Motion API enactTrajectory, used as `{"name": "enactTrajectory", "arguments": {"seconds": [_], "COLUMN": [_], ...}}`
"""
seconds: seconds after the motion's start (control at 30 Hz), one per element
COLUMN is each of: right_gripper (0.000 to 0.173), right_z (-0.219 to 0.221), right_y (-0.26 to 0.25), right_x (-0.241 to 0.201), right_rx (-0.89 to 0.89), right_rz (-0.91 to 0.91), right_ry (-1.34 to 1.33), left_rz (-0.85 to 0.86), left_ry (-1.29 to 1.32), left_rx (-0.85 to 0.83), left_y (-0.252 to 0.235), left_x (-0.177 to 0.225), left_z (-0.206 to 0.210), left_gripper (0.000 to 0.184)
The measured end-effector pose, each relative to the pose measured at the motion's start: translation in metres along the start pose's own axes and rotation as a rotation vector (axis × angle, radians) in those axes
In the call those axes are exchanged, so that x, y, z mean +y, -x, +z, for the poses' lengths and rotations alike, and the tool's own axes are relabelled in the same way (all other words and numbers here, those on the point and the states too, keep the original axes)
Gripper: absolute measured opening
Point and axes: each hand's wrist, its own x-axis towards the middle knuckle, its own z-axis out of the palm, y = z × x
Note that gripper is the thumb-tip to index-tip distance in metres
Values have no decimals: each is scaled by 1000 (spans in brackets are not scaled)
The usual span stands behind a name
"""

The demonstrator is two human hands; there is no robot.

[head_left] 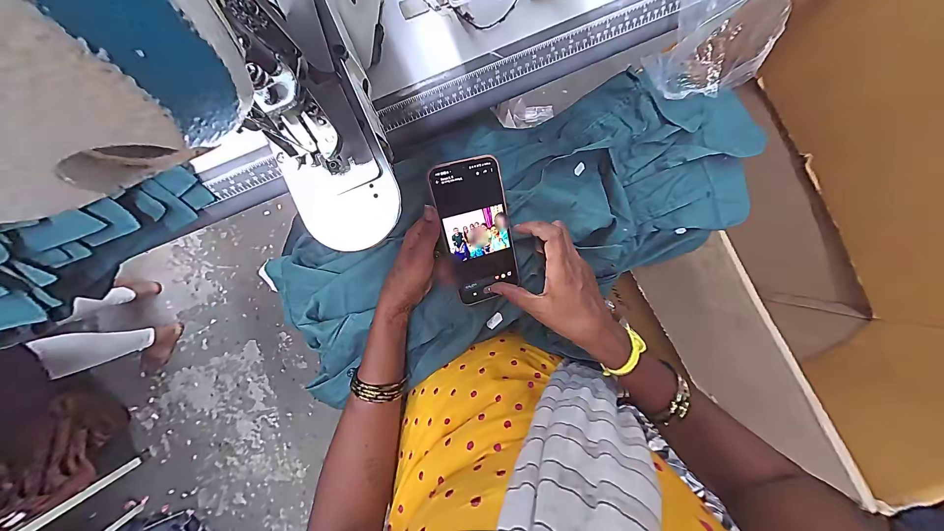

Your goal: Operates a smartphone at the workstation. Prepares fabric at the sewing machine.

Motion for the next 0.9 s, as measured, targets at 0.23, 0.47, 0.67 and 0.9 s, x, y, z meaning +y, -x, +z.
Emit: {"name": "enactTrajectory", "arguments": {"seconds": [0.23, 0.47, 0.67, 0.9], "right_gripper": [70, 67, 43, 40], "right_z": [-9, -8, -6, -1], "right_y": [-7, -7, -8, -10], "right_x": [4, 0, 1, -2], "right_rx": [40, 13, 50, 68], "right_rz": [30, 57, 30, -7], "right_ry": [-14, -23, -21, -33], "left_rz": [-4, 18, 13, 15], "left_ry": [14, 32, 38, 37], "left_rx": [1, -27, -19, -27], "left_y": [1, 0, 0, 0], "left_x": [1, -1, -1, -1], "left_z": [1, -1, -1, -1], "left_gripper": [44, 47, 46, 45]}}
